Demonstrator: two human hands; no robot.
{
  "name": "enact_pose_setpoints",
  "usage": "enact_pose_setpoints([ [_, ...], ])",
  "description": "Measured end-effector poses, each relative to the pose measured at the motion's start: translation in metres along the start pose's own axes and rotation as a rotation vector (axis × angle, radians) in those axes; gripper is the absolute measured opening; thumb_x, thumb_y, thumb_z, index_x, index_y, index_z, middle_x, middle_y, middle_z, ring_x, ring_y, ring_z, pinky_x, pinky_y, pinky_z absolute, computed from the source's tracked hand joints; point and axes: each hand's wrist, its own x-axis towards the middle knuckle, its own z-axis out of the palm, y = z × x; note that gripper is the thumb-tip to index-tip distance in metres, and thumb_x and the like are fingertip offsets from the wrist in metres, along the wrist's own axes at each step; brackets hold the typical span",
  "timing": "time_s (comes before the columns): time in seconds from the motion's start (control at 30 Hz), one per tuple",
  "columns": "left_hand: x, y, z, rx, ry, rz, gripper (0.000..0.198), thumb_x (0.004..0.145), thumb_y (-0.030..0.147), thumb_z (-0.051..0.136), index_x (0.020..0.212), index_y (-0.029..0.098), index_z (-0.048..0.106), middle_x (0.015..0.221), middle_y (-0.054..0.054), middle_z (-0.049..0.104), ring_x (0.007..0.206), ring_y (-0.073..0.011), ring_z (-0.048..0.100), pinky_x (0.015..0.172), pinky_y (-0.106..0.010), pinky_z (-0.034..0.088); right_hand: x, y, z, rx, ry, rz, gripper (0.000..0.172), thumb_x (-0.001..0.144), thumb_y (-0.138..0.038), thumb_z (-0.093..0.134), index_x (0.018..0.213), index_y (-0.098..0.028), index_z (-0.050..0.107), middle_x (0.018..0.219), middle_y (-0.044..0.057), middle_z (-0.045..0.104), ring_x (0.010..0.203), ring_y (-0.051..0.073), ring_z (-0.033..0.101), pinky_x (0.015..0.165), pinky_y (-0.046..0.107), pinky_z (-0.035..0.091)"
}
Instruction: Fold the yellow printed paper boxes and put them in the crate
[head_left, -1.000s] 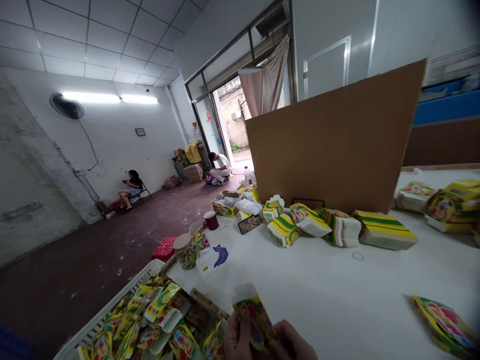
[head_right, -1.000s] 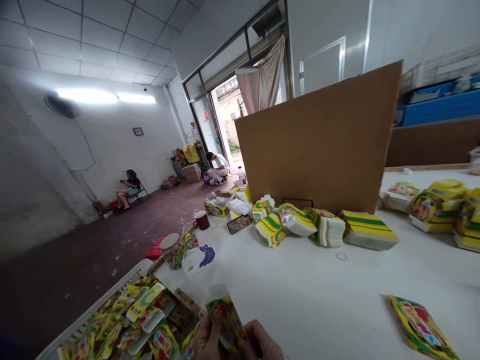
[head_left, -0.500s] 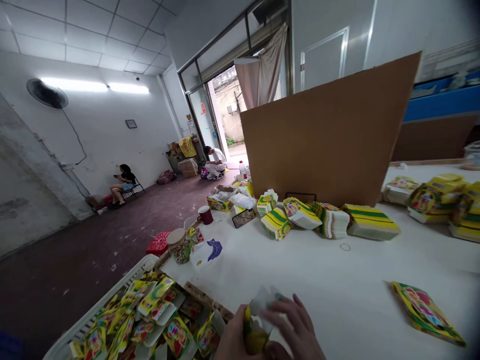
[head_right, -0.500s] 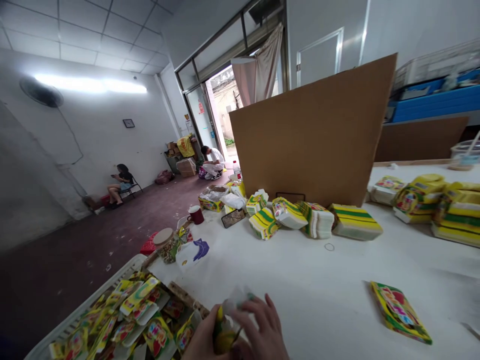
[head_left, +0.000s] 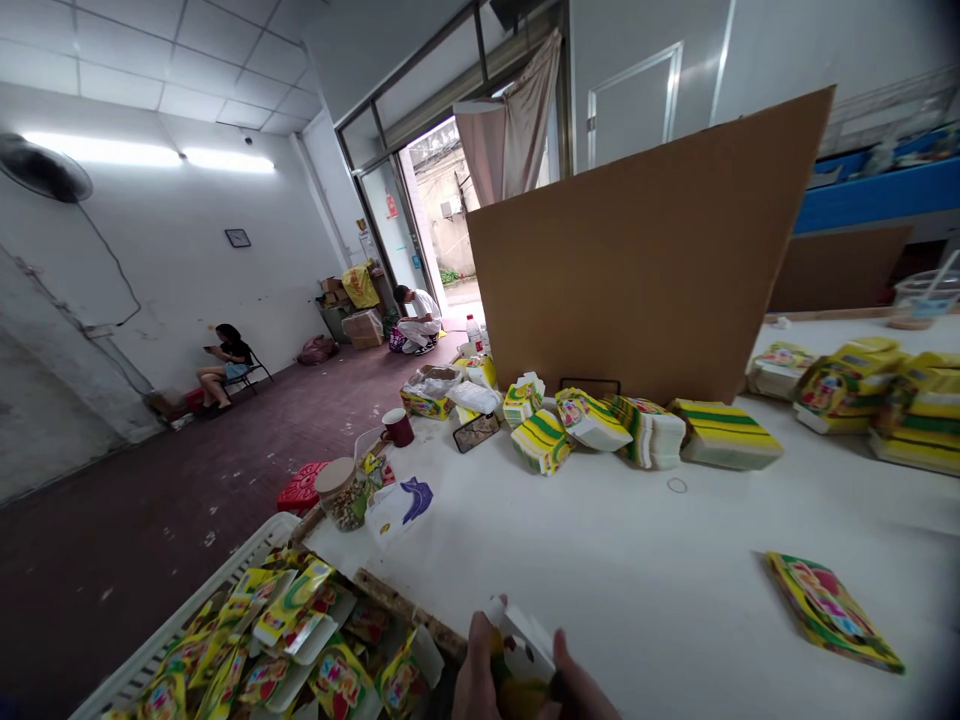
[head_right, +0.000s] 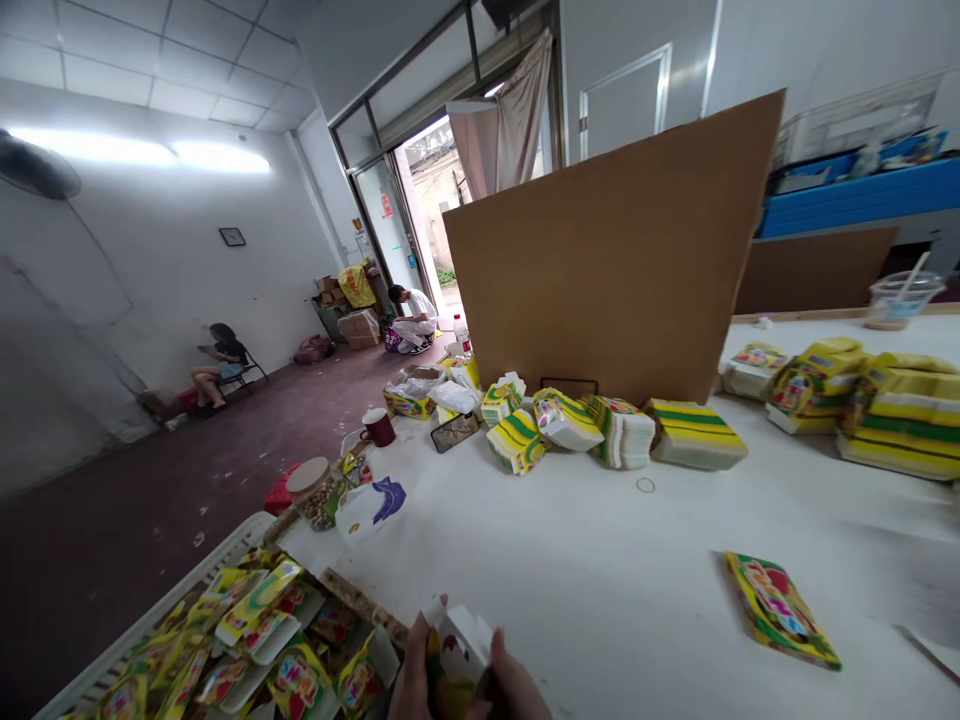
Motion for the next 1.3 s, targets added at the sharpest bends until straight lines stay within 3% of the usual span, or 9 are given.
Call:
enact_pose_setpoints([
  [0.1, 0.001, 0.002, 0.001, 0.046, 0.067, 0.075, 0.069, 0.060, 0.037, 0.073, 0.122, 0.017, 0.049, 0.120, -0.019, 0.064, 0.107, -0.0332, 0.062, 0.091, -0.039, 0.050, -0.001, -0.005, 0.000, 0.046, 0.118, -0.120, 0.066, 0.072, -0.076, 0.058, 0.105, -0.019, 0.068, 0.101, 0.012, 0.071, 0.099, 0.030, 0.066, 0.085, 0.039, 0.051],
  [0.27, -0.001, -0.005, -0.002, 0.176, -0.031, 0.179, 0.060, 0.067, 0.036, 0.065, 0.120, 0.016, 0.045, 0.101, -0.017, 0.070, 0.092, -0.0325, 0.067, 0.083, -0.041, 0.051, -0.007, -0.021, 0.006, -0.155, 0.320, -0.097, 0.049, 0.068, -0.054, 0.077, 0.095, -0.014, 0.069, 0.096, 0.010, 0.072, 0.098, 0.029, 0.064, 0.087, 0.037, 0.049],
  [0.47, -0.003, -0.017, -0.013, 0.265, -0.136, 0.203, 0.064, 0.069, 0.034, 0.061, 0.125, 0.011, 0.041, 0.104, -0.019, 0.067, 0.095, -0.0334, 0.065, 0.084, -0.042, 0.049, -0.005, -0.012, 0.000, -0.128, 0.192, -0.014, 0.058, 0.070, -0.054, 0.074, 0.111, -0.013, 0.066, 0.103, 0.011, 0.072, 0.099, 0.029, 0.065, 0.086, 0.038, 0.051],
  [0.63, 0.009, -0.023, -0.018, 0.244, -0.397, 0.093, 0.064, 0.074, 0.036, 0.056, 0.130, 0.011, 0.036, 0.119, -0.021, 0.062, 0.110, -0.0321, 0.062, 0.098, -0.045, 0.046, -0.013, -0.008, 0.009, -0.701, 0.130, -0.208, 0.059, 0.086, -0.033, 0.056, 0.143, -0.022, 0.045, 0.149, 0.012, 0.044, 0.136, 0.030, 0.041, 0.114, 0.045, 0.030],
  [0.73, 0.011, -0.030, -0.016, 0.276, -0.354, 0.129, 0.060, 0.071, 0.035, 0.057, 0.125, 0.013, 0.041, 0.128, -0.023, 0.056, 0.118, -0.0331, 0.057, 0.104, -0.047, 0.042, -0.016, -0.009, 0.015, -0.938, 0.103, -0.256, 0.057, 0.087, -0.015, 0.046, 0.142, -0.028, 0.046, 0.150, 0.008, 0.043, 0.136, 0.026, 0.043, 0.112, 0.040, 0.035],
  [0.87, 0.007, -0.034, -0.019, 0.337, -0.270, 0.145, 0.065, 0.072, 0.035, 0.062, 0.127, 0.012, 0.035, 0.122, -0.020, 0.057, 0.109, -0.0310, 0.060, 0.094, -0.047, 0.048, -0.013, -0.004, 0.003, -0.943, 0.279, -0.303, 0.054, 0.087, -0.010, 0.040, 0.139, -0.021, 0.052, 0.141, 0.010, 0.054, 0.132, 0.024, 0.049, 0.112, 0.041, 0.037],
  [1.0, 0.008, -0.019, -0.032, 0.382, -0.293, 0.091, 0.052, 0.075, 0.043, 0.064, 0.115, 0.016, 0.046, 0.109, -0.013, 0.064, 0.099, -0.0284, 0.062, 0.087, -0.044, 0.050, -0.014, 0.000, -0.009, -1.076, 0.149, -0.235, 0.063, 0.086, -0.012, 0.046, 0.148, -0.017, 0.035, 0.157, 0.015, 0.027, 0.142, 0.027, 0.032, 0.115, 0.044, 0.032],
  [1.07, 0.011, -0.008, -0.039, 0.396, -0.293, 0.082, 0.050, 0.073, 0.041, 0.067, 0.112, 0.016, 0.049, 0.106, -0.011, 0.066, 0.096, -0.0271, 0.063, 0.085, -0.042, 0.051, -0.015, -0.001, -0.012, -1.120, 0.076, -0.202, 0.059, 0.088, -0.015, 0.048, 0.146, -0.020, 0.040, 0.159, 0.015, 0.021, 0.141, 0.028, 0.035, 0.113, 0.042, 0.035],
  [1.3, 0.014, 0.017, -0.054, 0.378, -0.328, 0.134, 0.044, 0.059, 0.024, 0.074, 0.100, 0.020, 0.058, 0.097, -0.004, 0.068, 0.087, -0.0226, 0.064, 0.078, -0.033, 0.050, -0.012, -0.024, -0.016, -1.134, -0.011, -0.201, 0.026, 0.089, -0.026, 0.055, 0.106, -0.022, 0.074, 0.141, 0.016, 0.052, 0.128, 0.031, 0.051, 0.105, 0.047, 0.042],
])
